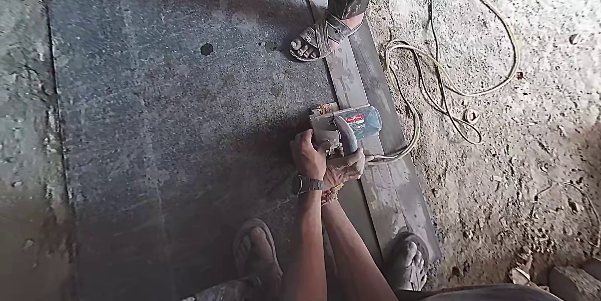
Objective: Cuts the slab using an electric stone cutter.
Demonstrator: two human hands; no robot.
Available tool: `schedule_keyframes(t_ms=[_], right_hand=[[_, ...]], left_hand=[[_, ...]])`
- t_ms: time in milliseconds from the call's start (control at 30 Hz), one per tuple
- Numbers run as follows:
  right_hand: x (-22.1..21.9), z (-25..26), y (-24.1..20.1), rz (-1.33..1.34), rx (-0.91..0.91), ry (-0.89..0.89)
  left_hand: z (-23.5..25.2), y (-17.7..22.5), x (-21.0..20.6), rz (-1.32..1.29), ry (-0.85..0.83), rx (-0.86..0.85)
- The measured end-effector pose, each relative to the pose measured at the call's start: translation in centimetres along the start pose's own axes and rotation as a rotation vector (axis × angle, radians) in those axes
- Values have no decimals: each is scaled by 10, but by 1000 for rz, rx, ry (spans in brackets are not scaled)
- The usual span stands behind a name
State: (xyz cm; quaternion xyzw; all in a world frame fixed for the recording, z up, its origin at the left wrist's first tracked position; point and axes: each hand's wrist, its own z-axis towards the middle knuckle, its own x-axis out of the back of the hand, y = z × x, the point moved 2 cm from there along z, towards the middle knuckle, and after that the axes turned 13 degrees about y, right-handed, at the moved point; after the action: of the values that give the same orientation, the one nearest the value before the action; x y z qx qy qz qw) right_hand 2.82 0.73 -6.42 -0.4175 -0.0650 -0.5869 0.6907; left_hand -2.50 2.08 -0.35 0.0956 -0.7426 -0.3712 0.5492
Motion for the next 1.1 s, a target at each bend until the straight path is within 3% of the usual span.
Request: schedule_keyframes(t_ms=[433, 733, 833, 1100], right_hand=[[-2, 12, -16, 33, -28, 34], [-10, 9, -11, 33, 102, 95], [-7, 11, -18, 41, 72, 48], [-8, 14, -24, 10, 143, 64]], left_hand=[[11, 8, 3, 32, -33, 1], [17, 7, 5, 18, -47, -31], [19, 5, 5, -2, -33, -37], [26, 3, 7, 15, -148, -29]])
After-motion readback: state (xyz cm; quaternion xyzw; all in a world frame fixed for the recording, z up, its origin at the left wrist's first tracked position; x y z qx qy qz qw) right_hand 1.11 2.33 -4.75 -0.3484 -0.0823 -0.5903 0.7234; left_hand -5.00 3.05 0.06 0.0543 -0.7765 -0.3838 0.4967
